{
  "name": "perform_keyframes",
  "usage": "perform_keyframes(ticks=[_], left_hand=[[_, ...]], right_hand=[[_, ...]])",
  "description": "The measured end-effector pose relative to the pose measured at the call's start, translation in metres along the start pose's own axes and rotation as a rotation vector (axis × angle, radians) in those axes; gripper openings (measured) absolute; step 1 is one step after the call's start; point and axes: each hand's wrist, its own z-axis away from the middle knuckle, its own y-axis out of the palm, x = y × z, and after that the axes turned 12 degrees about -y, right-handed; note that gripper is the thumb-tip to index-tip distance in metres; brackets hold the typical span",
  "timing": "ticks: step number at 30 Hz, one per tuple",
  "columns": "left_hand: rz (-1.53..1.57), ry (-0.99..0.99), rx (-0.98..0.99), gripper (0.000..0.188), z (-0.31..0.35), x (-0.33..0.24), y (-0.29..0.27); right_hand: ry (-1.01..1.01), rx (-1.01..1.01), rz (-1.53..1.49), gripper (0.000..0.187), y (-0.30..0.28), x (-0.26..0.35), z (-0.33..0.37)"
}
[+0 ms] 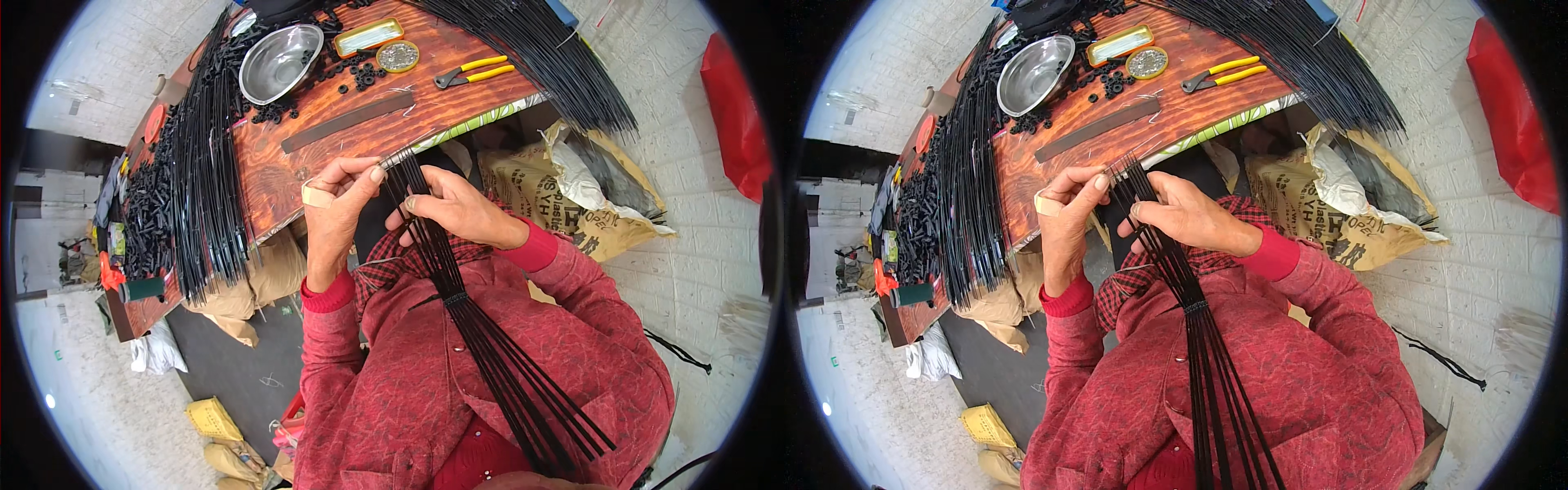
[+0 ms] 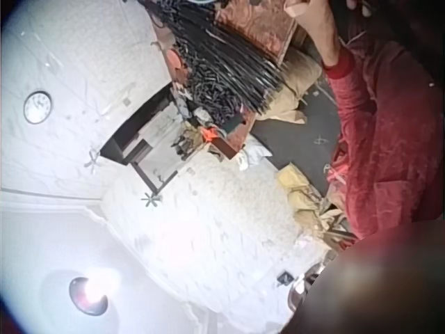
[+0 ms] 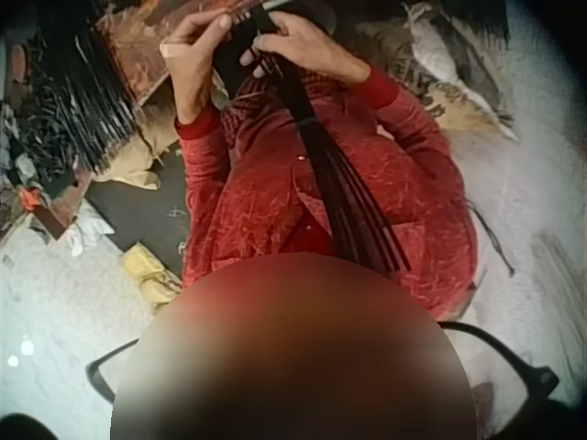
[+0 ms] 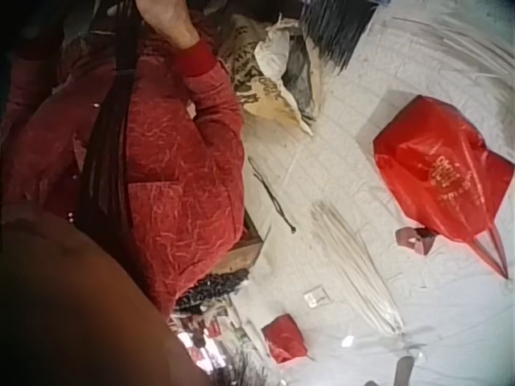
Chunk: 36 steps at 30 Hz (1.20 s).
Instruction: Sorting and inserting bundles of black rods into a comb-like industrial fixture.
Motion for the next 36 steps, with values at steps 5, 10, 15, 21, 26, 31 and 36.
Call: perform_keyframes(ticks=[5,10,15,21,26,31,36], left_hand=[[-0.058,0.002,-0.023,0.013,0.002,-0.007,0.001],[-0.109,-0.019,-0.047,0.013,-0.001,0.002,-0.002],[-0.070,-0.025,-0.062,0.015,-0.002,0.007,-0.002],[-0.058,-0.095,-0.015,0.016,-0.008,0.012,-0.013],[-0.060,-0.127,0.069,0.020,-0.017,0.006,-0.025],[-0.110,-0.139,0.122,0.025,-0.053,0.000,-0.059],[-0.113,-0.036,-0.117,0.022,-0.119,0.018,-0.131]], right_hand=[[0.043,-0.007,0.026,0.037,0.008,0.007,0.003],[-0.043,-0.003,0.141,0.039,0.008,-0.004,0.008],[-0.074,-0.035,0.231,0.030,0.011,-0.011,0.008],[-0.076,-0.032,0.273,0.025,0.011,-0.016,0.001],[-0.082,-0.077,0.277,0.022,0.013,-0.017,-0.005],[-0.073,-0.096,0.240,0.023,0.003,-0.023,-0.011],[-0.063,-0.101,0.219,0.022,-0.002,-0.027,-0.018]])
